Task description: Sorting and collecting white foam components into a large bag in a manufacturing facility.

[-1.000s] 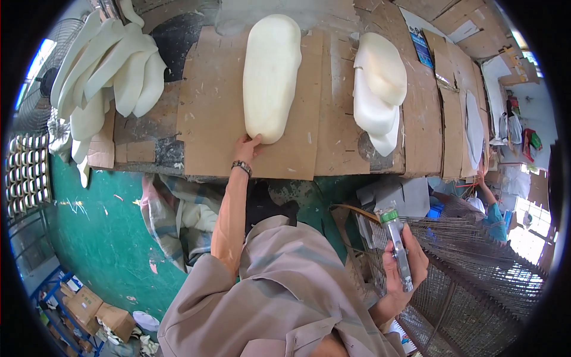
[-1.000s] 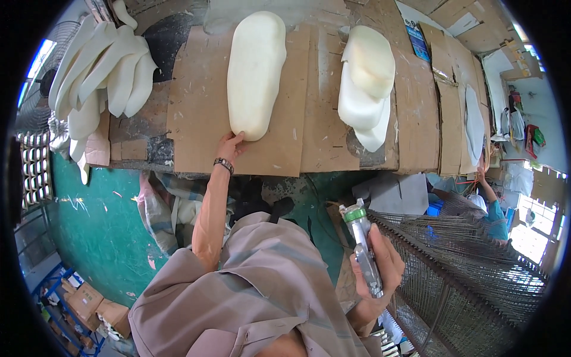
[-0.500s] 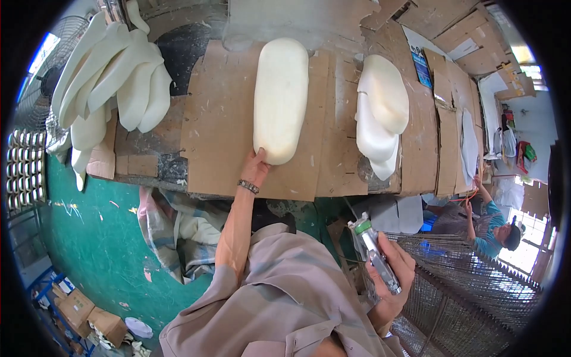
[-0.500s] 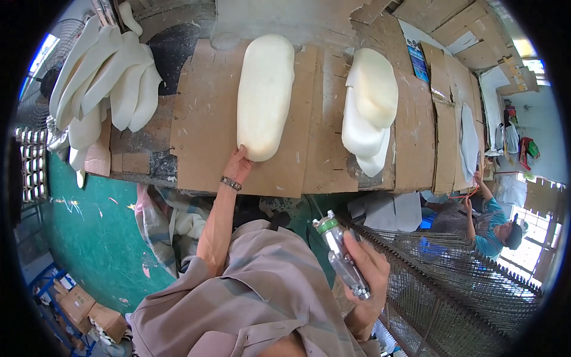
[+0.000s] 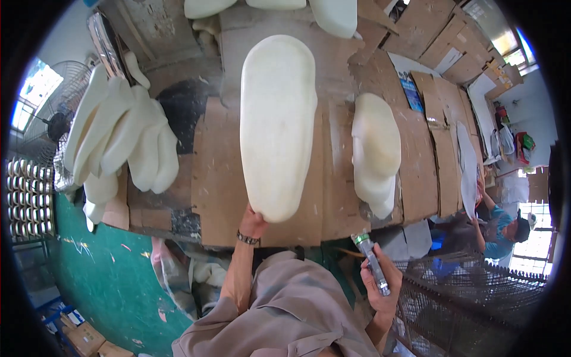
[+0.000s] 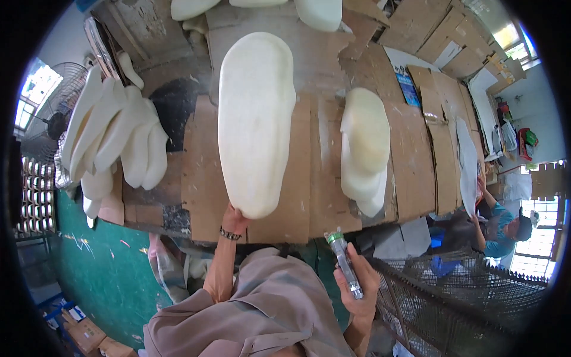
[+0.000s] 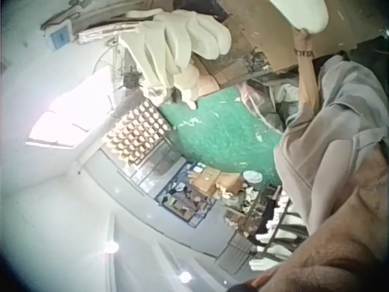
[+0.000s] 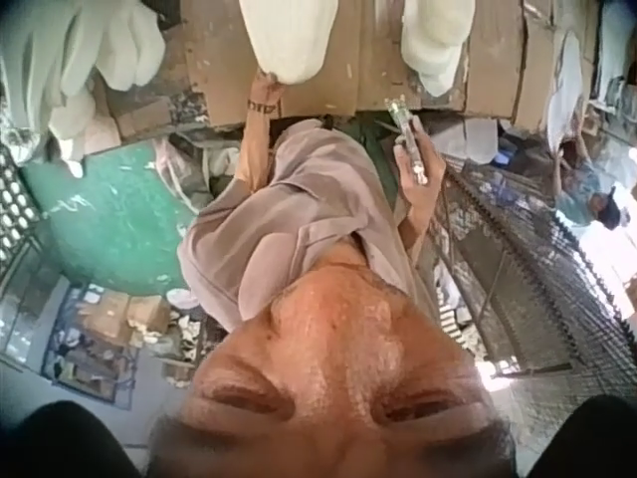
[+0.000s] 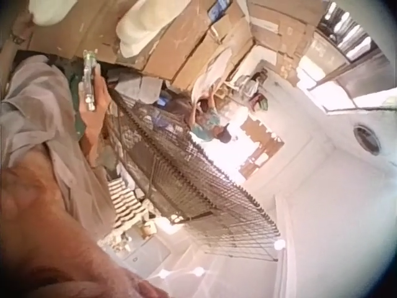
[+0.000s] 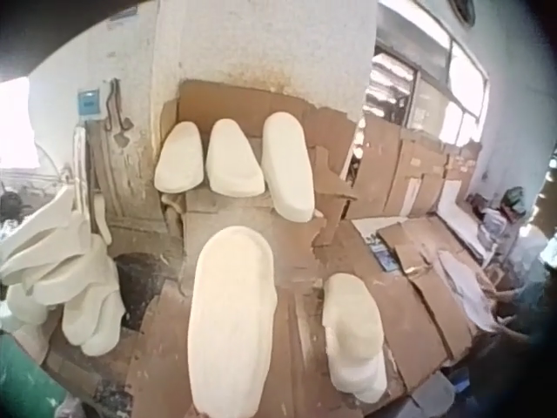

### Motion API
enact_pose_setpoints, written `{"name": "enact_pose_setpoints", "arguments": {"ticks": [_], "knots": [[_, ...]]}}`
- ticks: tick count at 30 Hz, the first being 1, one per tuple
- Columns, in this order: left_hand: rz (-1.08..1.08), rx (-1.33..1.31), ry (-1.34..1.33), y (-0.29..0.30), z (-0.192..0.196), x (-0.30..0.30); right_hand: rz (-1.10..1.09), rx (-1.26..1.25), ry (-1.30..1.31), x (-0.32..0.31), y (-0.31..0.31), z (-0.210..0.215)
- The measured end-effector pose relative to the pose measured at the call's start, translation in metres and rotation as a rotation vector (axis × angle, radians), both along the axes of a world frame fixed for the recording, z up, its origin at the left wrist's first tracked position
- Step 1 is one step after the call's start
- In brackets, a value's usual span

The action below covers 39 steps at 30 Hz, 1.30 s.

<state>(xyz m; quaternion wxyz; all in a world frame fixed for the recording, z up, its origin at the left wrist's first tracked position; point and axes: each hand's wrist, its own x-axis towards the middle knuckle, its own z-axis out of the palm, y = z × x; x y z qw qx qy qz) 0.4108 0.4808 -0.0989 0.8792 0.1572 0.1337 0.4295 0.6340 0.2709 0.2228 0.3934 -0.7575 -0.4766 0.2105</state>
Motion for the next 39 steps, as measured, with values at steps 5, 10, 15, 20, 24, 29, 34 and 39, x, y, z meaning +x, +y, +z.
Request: {"name": "enact_pose_setpoints", "arguments": {"ticks": [5,10,15,20,24,29,34,39], "knots": [[0.001,0.117,-0.079,0.051,0.057,0.014,0.007,-0.035,0.021,-0.005,0.015,-0.018],[0.116,0.230,-0.098,0.116,0.093,0.035,0.047,-0.048,0.033,-0.006,0.032,-0.026],[0.221,0.322,-0.103,0.235,0.162,0.085,0.043,-0.083,0.041,0.005,0.046,-0.036],[0.275,0.486,-0.210,0.404,0.260,0.142,0.044,-0.165,0.040,0.010,0.058,-0.043],[0.191,0.340,-0.191,0.522,0.308,0.189,0.003,-0.189,0.039,0.009,0.065,-0.039],[0.391,0.234,0.170,0.546,0.338,0.236,-0.042,-0.243,0.061,0.014,0.064,-0.046],[0.538,0.344,0.335,0.549,0.323,0.233,-0.020,-0.196,0.031,0.022,0.073,-0.057],[0.471,0.472,0.312,0.607,0.300,0.192,0.022,-0.258,0.084,0.028,0.086,-0.068]]}}
